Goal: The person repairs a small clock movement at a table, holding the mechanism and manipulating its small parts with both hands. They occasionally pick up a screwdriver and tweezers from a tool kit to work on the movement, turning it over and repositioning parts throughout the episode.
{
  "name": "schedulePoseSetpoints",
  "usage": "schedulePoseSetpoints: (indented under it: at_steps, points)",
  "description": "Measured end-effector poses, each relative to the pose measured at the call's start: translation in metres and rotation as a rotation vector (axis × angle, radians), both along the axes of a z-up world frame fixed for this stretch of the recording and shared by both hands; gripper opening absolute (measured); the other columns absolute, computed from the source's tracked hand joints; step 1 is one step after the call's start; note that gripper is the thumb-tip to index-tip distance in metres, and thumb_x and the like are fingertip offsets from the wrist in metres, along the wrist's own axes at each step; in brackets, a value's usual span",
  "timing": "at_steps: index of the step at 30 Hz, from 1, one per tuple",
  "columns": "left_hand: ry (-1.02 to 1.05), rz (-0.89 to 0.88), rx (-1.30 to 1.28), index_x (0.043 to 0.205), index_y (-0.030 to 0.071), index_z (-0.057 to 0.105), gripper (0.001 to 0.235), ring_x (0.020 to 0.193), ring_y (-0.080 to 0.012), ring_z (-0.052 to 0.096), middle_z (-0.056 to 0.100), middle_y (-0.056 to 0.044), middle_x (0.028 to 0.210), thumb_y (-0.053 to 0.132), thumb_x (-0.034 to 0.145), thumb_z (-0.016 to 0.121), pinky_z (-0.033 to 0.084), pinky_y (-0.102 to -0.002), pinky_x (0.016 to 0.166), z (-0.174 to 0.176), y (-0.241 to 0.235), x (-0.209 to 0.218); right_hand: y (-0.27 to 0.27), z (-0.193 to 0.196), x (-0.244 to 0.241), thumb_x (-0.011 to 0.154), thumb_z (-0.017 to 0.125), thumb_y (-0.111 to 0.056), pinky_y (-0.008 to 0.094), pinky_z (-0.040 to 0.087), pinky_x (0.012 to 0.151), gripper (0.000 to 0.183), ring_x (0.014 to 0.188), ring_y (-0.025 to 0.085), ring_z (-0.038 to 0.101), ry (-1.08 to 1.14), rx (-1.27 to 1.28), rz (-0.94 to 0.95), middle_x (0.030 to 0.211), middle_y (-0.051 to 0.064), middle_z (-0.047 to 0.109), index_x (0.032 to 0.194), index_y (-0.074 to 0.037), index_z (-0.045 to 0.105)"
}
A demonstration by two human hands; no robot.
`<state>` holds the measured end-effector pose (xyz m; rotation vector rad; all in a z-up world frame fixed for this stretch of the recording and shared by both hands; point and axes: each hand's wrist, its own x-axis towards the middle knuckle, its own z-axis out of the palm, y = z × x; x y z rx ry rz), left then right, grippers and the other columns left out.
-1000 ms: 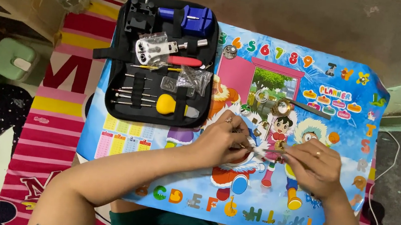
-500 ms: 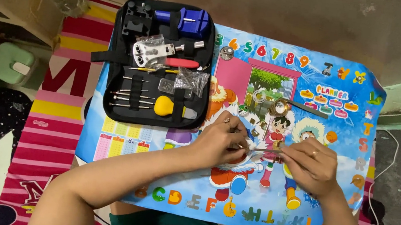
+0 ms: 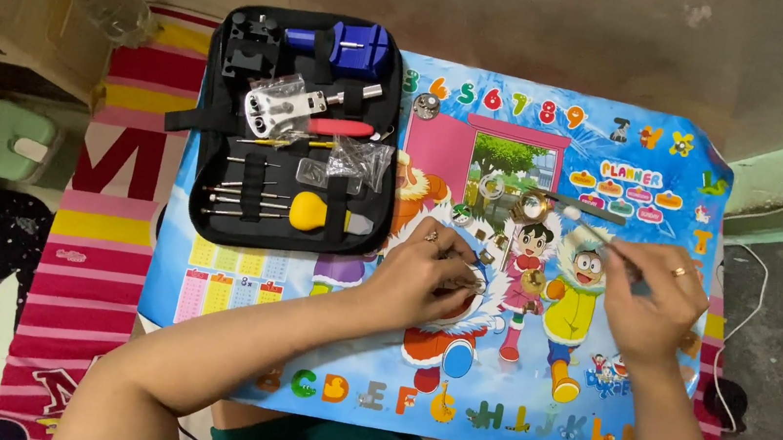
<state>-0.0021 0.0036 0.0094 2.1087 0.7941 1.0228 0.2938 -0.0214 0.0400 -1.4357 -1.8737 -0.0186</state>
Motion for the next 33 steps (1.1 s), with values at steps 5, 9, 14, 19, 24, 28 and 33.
schedulePoseSetpoints:
  at_steps: [5, 9, 14, 19, 24, 28, 33]
  points:
    - [-0.028, 0.018, 0.012, 0.087, 0.004, 0.072, 0.008, 0.093, -0.0246, 0.054, 0.067, -0.007, 0.098, 0.008, 0.083, 0.078, 0.05, -0.033, 0.077, 0.005, 0.0, 0.0, 0.006, -0.001, 0.002, 0.092, 0.075, 0.026, 0.029, 0.044, 0.066, 0.023, 0.078, 0.02, 0.052, 0.03, 0.008, -0.121, 0.105, 0.02, 0.065, 0.112, 0.014, 0.076]
    - [-0.089, -0.001, -0.052, 0.094, 0.004, 0.062, 0.011, 0.079, -0.0223, 0.057, 0.065, -0.007, 0.086, 0.005, 0.089, 0.072, 0.05, -0.033, 0.073, 0.006, 0.0, 0.0, 0.013, -0.011, 0.007, 0.092, 0.065, 0.025, 0.031, 0.044, 0.064, 0.035, 0.08, 0.022, 0.051, -0.057, -0.03, -0.142, 0.109, 0.02, 0.058, 0.123, 0.012, 0.075]
    - [-0.08, 0.075, -0.247, 0.097, 0.007, 0.065, 0.01, 0.075, -0.0316, 0.068, 0.069, -0.012, 0.078, 0.017, 0.098, 0.066, 0.057, -0.038, 0.062, -0.006, -0.003, 0.001, 0.018, -0.023, 0.009, 0.095, 0.062, 0.023, 0.046, 0.053, 0.068, 0.028, 0.083, 0.044, 0.062, -0.064, 0.01, -0.114, 0.097, 0.023, 0.059, 0.117, 0.012, 0.076]
    - [-0.169, 0.128, -0.327, 0.093, 0.007, 0.062, 0.013, 0.066, -0.0347, 0.066, 0.065, -0.015, 0.07, 0.019, 0.095, 0.068, 0.052, -0.039, 0.054, -0.005, -0.003, 0.004, 0.023, -0.036, 0.019, 0.097, 0.07, 0.007, 0.045, 0.045, 0.088, 0.019, 0.097, 0.035, 0.058, -0.27, 0.091, -0.135, 0.101, 0.013, 0.059, 0.113, 0.0, 0.078]
    - [-0.195, 0.131, -0.352, 0.09, 0.007, 0.063, 0.014, 0.065, -0.0326, 0.067, 0.067, -0.014, 0.069, 0.018, 0.093, 0.071, 0.052, -0.036, 0.054, -0.012, 0.001, 0.005, 0.015, -0.02, -0.01, 0.093, 0.079, -0.003, 0.045, 0.039, 0.095, 0.01, 0.103, 0.028, 0.059, -0.326, 0.096, -0.054, 0.1, 0.005, 0.064, 0.1, -0.011, 0.078]
    - [-0.17, 0.128, -0.345, 0.093, 0.008, 0.066, 0.01, 0.068, -0.0328, 0.069, 0.069, -0.013, 0.072, 0.017, 0.092, 0.071, 0.054, -0.037, 0.055, -0.015, 0.003, 0.004, 0.01, -0.008, -0.044, 0.093, 0.076, -0.011, 0.04, 0.039, 0.092, 0.008, 0.099, 0.024, 0.058, -0.176, -0.052, 0.131, 0.094, 0.0, 0.066, 0.096, -0.017, 0.079]
    - [-0.171, 0.144, -0.339, 0.095, 0.007, 0.068, 0.009, 0.071, -0.0341, 0.07, 0.07, -0.015, 0.075, 0.014, 0.09, 0.071, 0.055, -0.037, 0.058, -0.01, 0.002, 0.004, 0.02, -0.013, -0.058, 0.091, 0.077, -0.021, 0.037, 0.04, 0.089, 0.008, 0.097, 0.023, 0.058, -0.146, -0.194, 0.152, 0.094, -0.001, 0.066, 0.098, -0.019, 0.08]
